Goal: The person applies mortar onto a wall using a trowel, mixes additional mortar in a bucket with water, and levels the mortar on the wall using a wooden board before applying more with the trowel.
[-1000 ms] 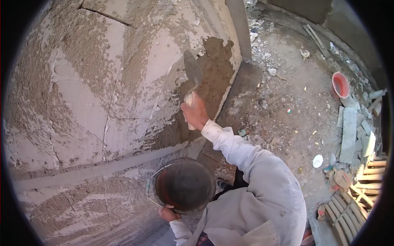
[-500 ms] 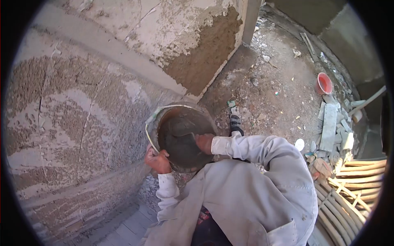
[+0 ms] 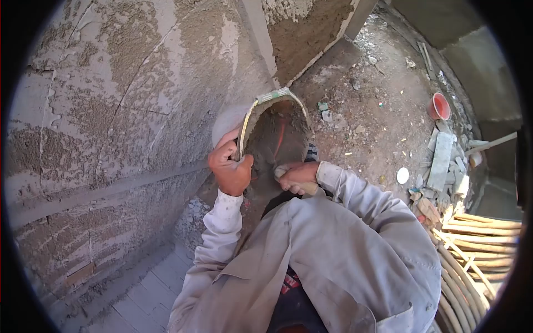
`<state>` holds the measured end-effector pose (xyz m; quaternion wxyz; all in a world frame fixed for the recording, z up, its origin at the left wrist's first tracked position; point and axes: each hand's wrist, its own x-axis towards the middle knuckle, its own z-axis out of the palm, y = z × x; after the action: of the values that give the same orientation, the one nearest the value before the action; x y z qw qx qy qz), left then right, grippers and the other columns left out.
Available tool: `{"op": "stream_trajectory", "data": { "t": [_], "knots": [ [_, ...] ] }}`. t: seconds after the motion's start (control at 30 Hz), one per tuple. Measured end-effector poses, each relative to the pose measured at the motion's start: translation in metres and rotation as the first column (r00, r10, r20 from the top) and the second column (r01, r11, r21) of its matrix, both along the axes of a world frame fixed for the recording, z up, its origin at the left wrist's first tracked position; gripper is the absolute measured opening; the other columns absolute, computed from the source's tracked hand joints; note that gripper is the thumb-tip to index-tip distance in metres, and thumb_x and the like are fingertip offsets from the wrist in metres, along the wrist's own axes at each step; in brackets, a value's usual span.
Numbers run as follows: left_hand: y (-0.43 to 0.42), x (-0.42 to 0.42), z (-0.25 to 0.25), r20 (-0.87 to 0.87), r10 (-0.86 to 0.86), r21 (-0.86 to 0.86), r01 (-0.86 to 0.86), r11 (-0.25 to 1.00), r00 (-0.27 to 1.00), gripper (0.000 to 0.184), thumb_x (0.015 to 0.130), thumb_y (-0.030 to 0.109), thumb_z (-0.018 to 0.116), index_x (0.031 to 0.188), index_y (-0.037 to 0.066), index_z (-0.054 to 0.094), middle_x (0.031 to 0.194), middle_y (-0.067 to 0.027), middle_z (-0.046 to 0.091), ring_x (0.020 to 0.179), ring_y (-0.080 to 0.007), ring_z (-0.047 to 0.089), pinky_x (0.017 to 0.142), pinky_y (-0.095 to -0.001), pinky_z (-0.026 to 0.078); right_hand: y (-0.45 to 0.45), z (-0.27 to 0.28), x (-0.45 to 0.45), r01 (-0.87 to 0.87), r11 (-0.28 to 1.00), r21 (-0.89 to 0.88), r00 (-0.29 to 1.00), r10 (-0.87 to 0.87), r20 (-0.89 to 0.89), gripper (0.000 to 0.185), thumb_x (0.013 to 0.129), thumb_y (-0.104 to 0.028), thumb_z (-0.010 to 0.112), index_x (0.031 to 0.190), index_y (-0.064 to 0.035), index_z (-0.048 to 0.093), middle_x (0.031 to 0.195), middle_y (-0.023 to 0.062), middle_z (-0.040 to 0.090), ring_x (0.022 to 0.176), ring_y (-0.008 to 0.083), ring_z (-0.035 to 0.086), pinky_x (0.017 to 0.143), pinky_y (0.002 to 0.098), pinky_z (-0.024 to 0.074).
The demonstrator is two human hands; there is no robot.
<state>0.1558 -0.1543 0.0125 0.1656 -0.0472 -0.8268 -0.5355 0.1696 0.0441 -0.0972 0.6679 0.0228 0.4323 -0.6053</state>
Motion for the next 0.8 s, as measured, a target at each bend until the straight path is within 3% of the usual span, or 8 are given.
{"op": "stream_trajectory", "data": {
  "t": [0.07,0.17,0.3,0.37,0.43,0.57,0.63,0.8],
  "knots": [
    [-0.010,-0.003,-0.007,0.042,-0.004,0.027,0.003,1.000,0.999,0.025,0.050,-0.007,0.055,0.061,-0.003,0.033,0.101,-0.0157,0.070,0.060,-0.0104,0.038,0.052,-0.0275,0.032,-0.006,0.002,0.007,0.083,0.988,-0.132,0.973,-0.052,0.227,0.012,0.081,-0.008,0.059,0.088,-0.0087,0.050,0.070,0.0013,0.050,0.046,0.0080,0.044,0.038,0.0248,0.0352],
    [-0.018,-0.009,-0.018,0.073,0.050,0.126,-0.058,0.990,0.996,0.027,0.049,-0.009,0.055,0.059,-0.001,0.031,0.101,-0.0138,0.069,0.064,-0.0099,0.042,0.052,-0.0270,0.032,-0.010,-0.013,0.016,0.137,0.959,-0.250,0.960,-0.066,0.274,0.015,0.080,-0.007,0.059,0.091,-0.0089,0.050,0.072,0.0018,0.050,0.047,0.0068,0.044,0.038,0.0246,0.0349],
    [-0.029,-0.020,-0.028,0.139,0.187,0.179,-0.210,0.961,0.973,0.018,0.048,-0.011,0.054,0.061,-0.002,0.046,0.098,-0.0085,0.068,0.071,-0.0104,0.051,0.058,-0.0247,0.038,0.000,-0.019,0.010,0.235,0.900,-0.368,0.913,-0.074,0.400,0.016,0.081,-0.003,0.056,0.095,-0.0082,0.049,0.077,0.0020,0.051,0.045,0.0061,0.043,0.036,0.0237,0.0351],
    [-0.036,-0.026,-0.045,0.190,0.207,0.266,-0.253,0.930,0.960,0.024,0.049,-0.011,0.053,0.071,-0.007,0.061,0.096,-0.0063,0.068,0.079,-0.0114,0.057,0.066,-0.0225,0.043,0.008,-0.008,0.004,0.295,0.884,-0.364,0.886,-0.110,0.450,0.019,0.080,-0.002,0.055,0.097,-0.0080,0.047,0.076,0.0023,0.049,0.043,0.0062,0.042,0.033,0.0236,0.0356],
    [-0.026,-0.034,-0.045,0.232,0.260,0.367,-0.332,0.869,0.937,0.032,0.050,-0.014,0.052,0.078,-0.004,0.064,0.090,-0.0048,0.067,0.072,-0.0109,0.056,0.061,-0.0224,0.042,0.018,-0.005,-0.003,0.349,0.854,-0.386,0.863,-0.131,0.488,0.020,0.080,-0.001,0.054,0.097,-0.0081,0.047,0.075,0.0025,0.049,0.042,0.0064,0.041,0.032,0.0237,0.0351],
    [-0.018,-0.046,-0.056,0.300,0.298,0.483,-0.413,0.772,0.906,0.040,0.052,-0.016,0.050,0.086,-0.001,0.065,0.083,-0.0033,0.065,0.066,-0.0116,0.055,0.057,-0.0226,0.042,0.050,0.011,-0.025,0.500,0.771,-0.395,0.823,-0.282,0.492,0.021,0.079,0.000,0.053,0.097,-0.0082,0.045,0.073,0.0029,0.048,0.041,0.0074,0.041,0.031,0.0235,0.0336],
    [-0.023,-0.045,-0.070,0.368,0.276,0.514,-0.442,0.735,0.888,0.044,0.051,-0.015,0.050,0.089,-0.001,0.064,0.087,-0.0025,0.066,0.072,-0.0133,0.059,0.059,-0.0224,0.043,0.072,0.014,-0.039,0.587,0.693,-0.418,0.795,-0.395,0.461,0.021,0.079,0.000,0.052,0.097,-0.0082,0.045,0.073,0.0031,0.047,0.041,0.0080,0.041,0.030,0.0233,0.0327],
    [-0.014,-0.040,-0.081,0.400,0.444,0.443,-0.593,0.672,0.802,0.037,0.051,-0.016,0.048,0.081,0.001,0.061,0.078,-0.0038,0.063,0.066,-0.0148,0.058,0.057,-0.0256,0.044,0.138,0.024,-0.086,0.831,0.393,-0.394,0.526,-0.785,0.326,0.021,0.082,0.001,0.049,0.100,-0.0086,0.044,0.075,0.0046,0.047,0.045,0.0112,0.044,0.035,0.0275,0.0380]
  ]
}}
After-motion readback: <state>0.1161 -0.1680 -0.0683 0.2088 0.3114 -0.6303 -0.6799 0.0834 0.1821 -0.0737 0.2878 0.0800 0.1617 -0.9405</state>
